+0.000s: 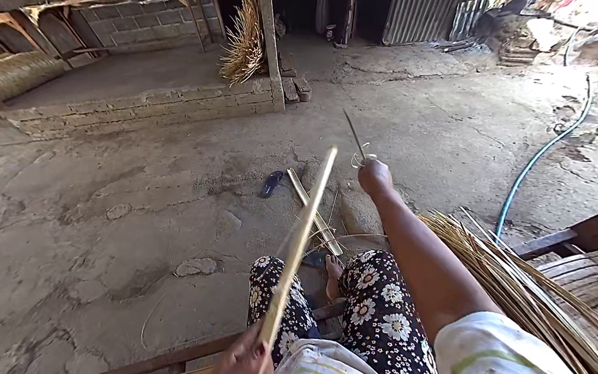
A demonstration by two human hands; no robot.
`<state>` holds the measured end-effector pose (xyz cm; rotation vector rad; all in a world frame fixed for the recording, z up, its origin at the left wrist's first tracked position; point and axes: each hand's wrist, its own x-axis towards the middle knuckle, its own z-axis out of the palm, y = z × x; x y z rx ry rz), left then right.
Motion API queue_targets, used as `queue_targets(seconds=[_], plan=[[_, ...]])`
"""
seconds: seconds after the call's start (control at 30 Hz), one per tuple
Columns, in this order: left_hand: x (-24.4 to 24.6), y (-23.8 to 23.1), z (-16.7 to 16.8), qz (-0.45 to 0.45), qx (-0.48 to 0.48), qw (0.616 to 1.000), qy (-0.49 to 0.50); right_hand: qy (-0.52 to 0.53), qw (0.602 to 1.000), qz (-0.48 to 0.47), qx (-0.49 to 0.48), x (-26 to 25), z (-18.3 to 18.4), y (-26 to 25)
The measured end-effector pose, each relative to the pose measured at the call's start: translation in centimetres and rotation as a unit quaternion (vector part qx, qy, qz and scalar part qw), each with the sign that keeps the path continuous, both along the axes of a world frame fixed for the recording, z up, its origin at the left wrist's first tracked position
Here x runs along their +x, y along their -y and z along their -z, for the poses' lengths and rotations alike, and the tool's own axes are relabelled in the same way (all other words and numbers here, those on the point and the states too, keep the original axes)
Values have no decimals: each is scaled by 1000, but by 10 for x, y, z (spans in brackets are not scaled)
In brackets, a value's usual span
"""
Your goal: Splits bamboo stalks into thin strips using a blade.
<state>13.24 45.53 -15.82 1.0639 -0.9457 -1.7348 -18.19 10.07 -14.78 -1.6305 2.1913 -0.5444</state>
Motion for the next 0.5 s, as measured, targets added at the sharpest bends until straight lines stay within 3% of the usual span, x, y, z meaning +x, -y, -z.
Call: queue_targets(seconds=[0.07, 0.13, 0.27, 0.37, 0.5], plan=[[15, 26, 6, -52, -13, 996, 67, 16, 999, -47, -14, 14, -9, -20], [28, 58, 18, -92, -21, 990, 110, 32, 988, -152, -5, 52, -11, -65], [24, 89, 30, -107, -16, 985, 132, 1, 933, -354, 60, 122, 7, -165], [9, 87, 35, -81, 1, 988, 129, -47, 920, -389, 17, 145, 32, -188], [-2, 77, 39, -63, 3, 991, 117, -72, 929, -358, 64, 154, 46, -175]])
